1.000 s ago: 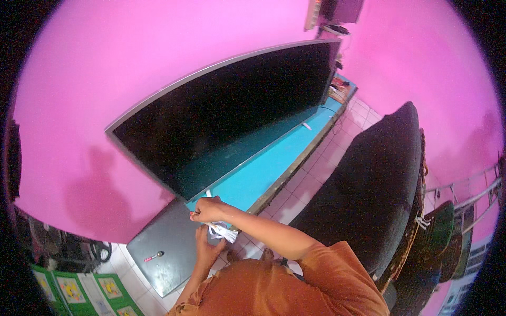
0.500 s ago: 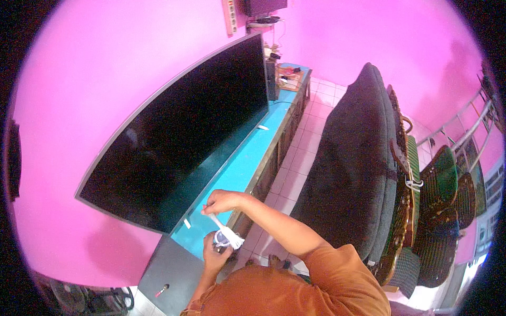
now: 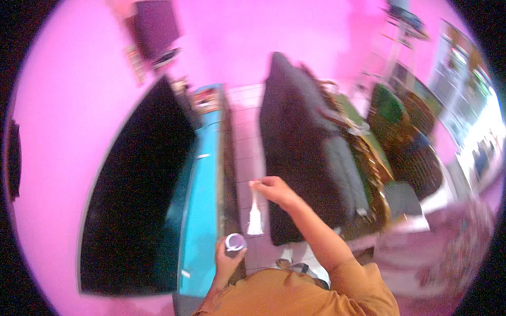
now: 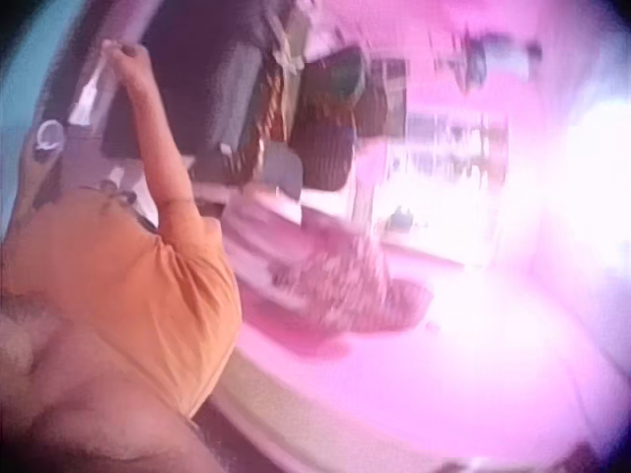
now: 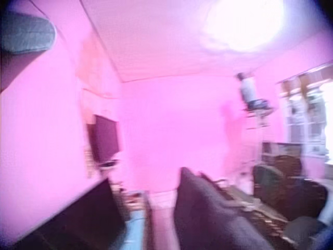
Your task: The person paints a door and its frame using a paintbrush while holding a paint container.
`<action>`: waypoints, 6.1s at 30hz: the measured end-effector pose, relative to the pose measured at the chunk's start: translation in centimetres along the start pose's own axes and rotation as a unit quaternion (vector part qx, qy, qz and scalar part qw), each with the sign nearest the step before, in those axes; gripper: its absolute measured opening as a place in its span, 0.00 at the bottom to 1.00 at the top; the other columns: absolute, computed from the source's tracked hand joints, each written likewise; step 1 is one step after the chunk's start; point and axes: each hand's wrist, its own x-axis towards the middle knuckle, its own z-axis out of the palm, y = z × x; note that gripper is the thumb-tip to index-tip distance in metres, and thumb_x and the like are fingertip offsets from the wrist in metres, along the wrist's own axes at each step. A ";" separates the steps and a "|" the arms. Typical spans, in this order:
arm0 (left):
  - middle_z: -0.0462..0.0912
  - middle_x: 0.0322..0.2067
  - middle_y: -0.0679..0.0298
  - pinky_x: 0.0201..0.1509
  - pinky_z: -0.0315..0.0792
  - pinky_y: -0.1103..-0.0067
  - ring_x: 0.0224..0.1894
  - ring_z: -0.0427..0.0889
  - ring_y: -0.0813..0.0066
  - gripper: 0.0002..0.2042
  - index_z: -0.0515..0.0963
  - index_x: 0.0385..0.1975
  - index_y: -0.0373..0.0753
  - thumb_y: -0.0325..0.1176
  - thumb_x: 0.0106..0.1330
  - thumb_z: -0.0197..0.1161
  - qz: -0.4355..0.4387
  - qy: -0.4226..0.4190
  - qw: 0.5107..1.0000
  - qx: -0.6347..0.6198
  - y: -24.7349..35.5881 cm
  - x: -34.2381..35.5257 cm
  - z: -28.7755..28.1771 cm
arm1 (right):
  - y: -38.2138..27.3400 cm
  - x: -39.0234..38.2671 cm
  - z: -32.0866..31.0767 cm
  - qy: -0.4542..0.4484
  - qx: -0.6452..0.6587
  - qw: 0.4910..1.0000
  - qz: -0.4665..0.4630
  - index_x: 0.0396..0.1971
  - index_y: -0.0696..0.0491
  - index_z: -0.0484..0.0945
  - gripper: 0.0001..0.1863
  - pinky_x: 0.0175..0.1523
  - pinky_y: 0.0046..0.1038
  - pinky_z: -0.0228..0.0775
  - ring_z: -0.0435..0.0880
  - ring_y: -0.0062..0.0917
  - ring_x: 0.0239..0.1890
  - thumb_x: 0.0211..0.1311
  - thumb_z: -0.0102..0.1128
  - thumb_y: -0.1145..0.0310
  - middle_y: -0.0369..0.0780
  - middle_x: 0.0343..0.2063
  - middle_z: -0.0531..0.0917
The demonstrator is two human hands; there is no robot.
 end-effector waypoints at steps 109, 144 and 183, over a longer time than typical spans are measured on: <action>0.75 0.46 0.53 0.56 0.70 0.67 0.51 0.75 0.55 0.28 0.74 0.50 0.34 0.33 0.49 0.78 0.349 -0.591 0.704 -0.182 73.9 -33.0 130.5 | 48.4 -88.0 -111.6 0.812 0.420 0.395 -0.084 0.47 0.52 0.66 0.09 0.25 0.18 0.59 0.70 0.15 0.23 0.72 0.50 0.68 0.38 0.30 0.75; 0.73 0.49 0.55 0.56 0.69 0.69 0.51 0.74 0.59 0.28 0.72 0.53 0.34 0.32 0.53 0.78 0.350 -0.543 0.752 -0.130 100.3 -30.5 183.4 | 53.2 -109.4 -187.5 0.950 -0.053 0.301 0.071 0.53 0.58 0.77 0.17 0.34 0.25 0.69 0.76 0.20 0.28 0.69 0.55 0.66 0.37 0.30 0.79; 0.75 0.46 0.58 0.50 0.70 0.72 0.47 0.74 0.63 0.27 0.74 0.50 0.36 0.34 0.52 0.78 0.408 -0.622 0.647 -0.169 116.6 -34.1 205.3 | 49.8 -111.5 -196.7 0.959 -0.039 0.248 0.133 0.49 0.61 0.79 0.15 0.53 0.37 0.73 0.84 0.43 0.48 0.68 0.56 0.68 0.52 0.44 0.84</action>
